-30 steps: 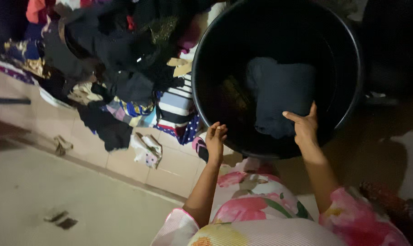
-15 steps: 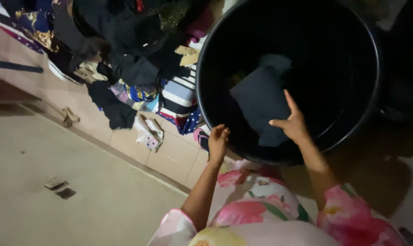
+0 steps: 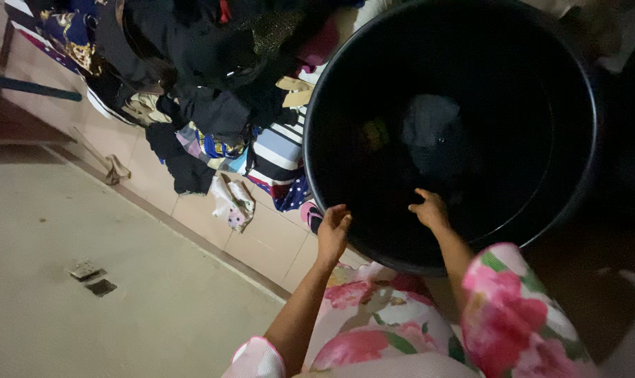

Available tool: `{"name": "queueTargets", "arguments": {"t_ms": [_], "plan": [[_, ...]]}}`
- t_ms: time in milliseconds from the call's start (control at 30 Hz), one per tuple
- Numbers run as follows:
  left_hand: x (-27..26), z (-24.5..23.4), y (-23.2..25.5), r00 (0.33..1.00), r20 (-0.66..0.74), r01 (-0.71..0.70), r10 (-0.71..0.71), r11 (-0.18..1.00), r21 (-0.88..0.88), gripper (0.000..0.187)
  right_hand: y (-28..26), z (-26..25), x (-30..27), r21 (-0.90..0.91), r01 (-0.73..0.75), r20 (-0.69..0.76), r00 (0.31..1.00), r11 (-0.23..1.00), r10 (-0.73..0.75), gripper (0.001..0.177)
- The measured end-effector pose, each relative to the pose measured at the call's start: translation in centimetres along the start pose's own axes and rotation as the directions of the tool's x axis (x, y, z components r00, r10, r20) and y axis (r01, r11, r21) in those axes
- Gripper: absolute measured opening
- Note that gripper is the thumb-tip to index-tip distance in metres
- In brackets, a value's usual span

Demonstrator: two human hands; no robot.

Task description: The person sorts a pile of mixed clothing on a bed, picking up items one by one, briefly unfolding or inspecting them, and placing them into a black bucket or onto a nearby blue stool. The person handles various garments including shirts, pants, and patterned fabrics.

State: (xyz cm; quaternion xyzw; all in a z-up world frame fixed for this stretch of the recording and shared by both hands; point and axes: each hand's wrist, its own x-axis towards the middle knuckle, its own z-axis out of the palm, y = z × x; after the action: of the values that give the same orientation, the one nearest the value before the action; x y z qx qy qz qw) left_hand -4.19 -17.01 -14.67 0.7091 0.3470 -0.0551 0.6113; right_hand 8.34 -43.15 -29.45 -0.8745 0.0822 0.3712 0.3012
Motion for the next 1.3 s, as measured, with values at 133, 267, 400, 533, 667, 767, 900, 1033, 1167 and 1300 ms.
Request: {"name": "queueTargets", "arguments": {"t_ms": [133,267,400,533,667,767,900,1033,1167,1300], "plan": [[1.0,0.6,-1.2,0.999,0.015,-0.039,0.04,0.996,-0.08,0.031,0.2,-0.3,-2.1,0.197,0.27,-0.079,0.962,0.942,-0.26,0.049],[1.8,1.0,0.4,0.997,0.039,0.074,-0.068,0.98,-0.186,0.031,-3.2,-2.4,-6.1,0.437,0.315,-0.083,0.947,0.842,-0.311,0.042],[1.6,0.8,5.6,0.978,0.165,0.186,-0.131,0.903,-0.387,0.035,-11.5,-7.0,-12.9,0.638,0.329,-0.002,0.905,0.696,-0.425,0.046],[-0.6,-0.7,12.2,0.98,0.197,0.093,0.036,0.79,-0.607,0.041,-20.2,-10.0,-18.8,0.785,0.365,0.014,0.798,0.501,-0.602,0.055],[-1.9,-3.8,17.1,0.973,0.169,0.035,0.156,0.625,-0.78,0.043,-26.5,-10.5,-21.6,0.895,0.266,0.045,0.746,0.359,-0.664,0.063],[-2.6,-6.3,18.7,0.961,0.116,-0.029,0.25,0.509,-0.86,0.042,-29.7,-9.9,-23.1,0.911,0.261,0.052,0.694,0.319,-0.718,0.065],[-3.6,-9.7,19.3,0.954,0.047,-0.086,0.297,0.421,-0.903,0.041,-33.1,-8.3,-24.4,0.908,0.281,0.071,0.629,0.312,-0.774,0.065],[-4.2,-13.5,19.5,0.971,-0.001,-0.112,0.238,0.453,-0.885,0.041,-35.8,-6.3,-25.5,0.884,0.314,0.106,0.585,0.345,-0.804,0.065],[-4.3,-17.7,19.2,0.972,-0.034,-0.14,0.233,0.453,-0.88,0.04,-38.9,-3.3,-25.9,0.896,0.279,0.131,0.579,0.346,-0.805,0.064],[-3.7,-22.8,18.5,0.963,-0.068,-0.18,0.262,0.431,-0.884,0.039,-42.3,0.4,-27.0,0.886,0.31,0.133,0.543,0.345,-0.829,0.063]]}}
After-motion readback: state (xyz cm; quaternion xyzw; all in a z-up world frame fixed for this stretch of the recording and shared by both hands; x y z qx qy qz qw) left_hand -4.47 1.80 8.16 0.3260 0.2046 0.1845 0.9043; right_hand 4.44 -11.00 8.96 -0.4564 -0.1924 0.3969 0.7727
